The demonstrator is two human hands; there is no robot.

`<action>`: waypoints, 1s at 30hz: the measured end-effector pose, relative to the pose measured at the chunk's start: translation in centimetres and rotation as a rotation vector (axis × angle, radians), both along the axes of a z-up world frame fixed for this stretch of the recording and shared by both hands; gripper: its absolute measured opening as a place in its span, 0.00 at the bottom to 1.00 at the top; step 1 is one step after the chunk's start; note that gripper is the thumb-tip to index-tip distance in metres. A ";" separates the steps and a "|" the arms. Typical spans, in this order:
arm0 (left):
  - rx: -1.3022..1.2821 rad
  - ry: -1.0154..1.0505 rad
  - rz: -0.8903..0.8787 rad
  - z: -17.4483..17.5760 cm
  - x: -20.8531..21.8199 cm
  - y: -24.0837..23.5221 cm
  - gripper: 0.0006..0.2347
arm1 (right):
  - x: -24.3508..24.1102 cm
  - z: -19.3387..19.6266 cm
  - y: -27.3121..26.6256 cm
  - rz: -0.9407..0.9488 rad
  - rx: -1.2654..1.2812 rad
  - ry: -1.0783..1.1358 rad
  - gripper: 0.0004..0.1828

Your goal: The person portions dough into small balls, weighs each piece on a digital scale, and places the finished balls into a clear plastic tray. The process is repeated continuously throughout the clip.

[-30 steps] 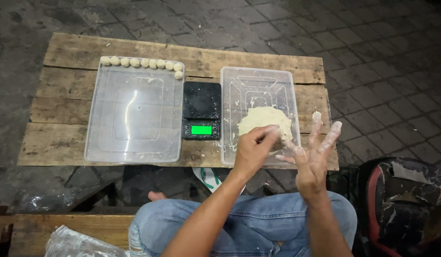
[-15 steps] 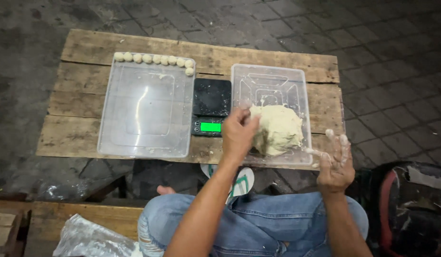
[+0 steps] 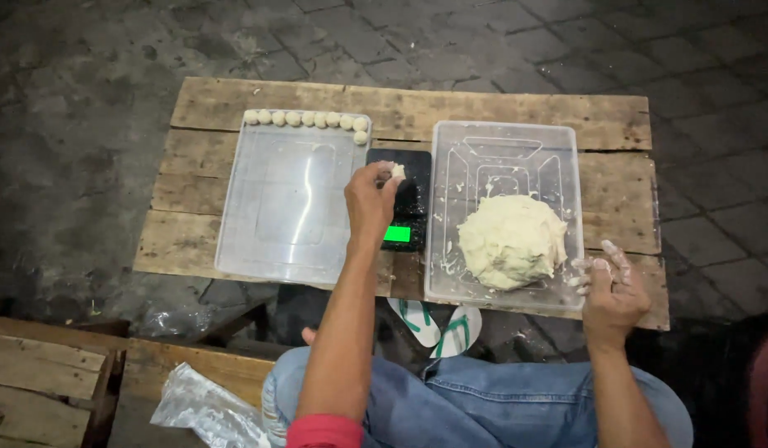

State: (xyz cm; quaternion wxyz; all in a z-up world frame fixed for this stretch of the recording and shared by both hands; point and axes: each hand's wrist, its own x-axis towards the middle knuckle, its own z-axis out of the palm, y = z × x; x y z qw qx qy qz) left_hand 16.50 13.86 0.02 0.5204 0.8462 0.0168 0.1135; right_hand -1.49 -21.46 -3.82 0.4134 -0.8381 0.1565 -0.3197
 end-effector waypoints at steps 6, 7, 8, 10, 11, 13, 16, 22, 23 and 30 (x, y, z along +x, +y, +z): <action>0.133 0.099 0.039 -1.5 0.4 0.6 0.16 | 0.3 -0.5 -0.1 0.010 0.063 -0.004 0.13; 0.159 0.132 0.022 -2.1 0.4 0.8 0.12 | 0.1 -0.5 0.0 0.017 0.087 -0.009 0.13; 0.182 0.162 0.010 -2.5 0.6 0.9 0.09 | 0.3 -0.5 0.0 0.028 0.108 -0.017 0.13; 0.250 0.179 0.055 -2.1 0.4 0.7 0.08 | 0.5 -0.4 0.2 0.013 0.149 -0.011 0.12; 0.317 0.198 0.101 -1.9 0.1 0.6 0.06 | 0.5 -0.3 0.3 -0.002 0.189 -0.004 0.12; 0.315 0.194 0.120 -1.3 0.4 1.3 0.12 | 0.5 -0.3 0.2 -0.010 0.161 0.003 0.13; 0.265 0.109 0.179 2.4 -0.5 1.6 0.15 | 0.5 -0.1 0.4 -0.037 0.211 0.016 0.13; 0.106 0.177 0.058 9.8 -4.1 -4.1 0.08 | 0.7 -0.8 0.3 -0.064 0.307 0.060 0.06; 0.083 0.148 -0.056 9.6 -5.0 -5.8 0.08 | 0.5 -1.1 0.1 -0.084 0.175 0.084 0.08; 0.563 0.130 -0.588 8.6 -11.3 -15.2 0.15 | -0.2 -1.5 -0.5 0.106 -0.157 0.023 0.07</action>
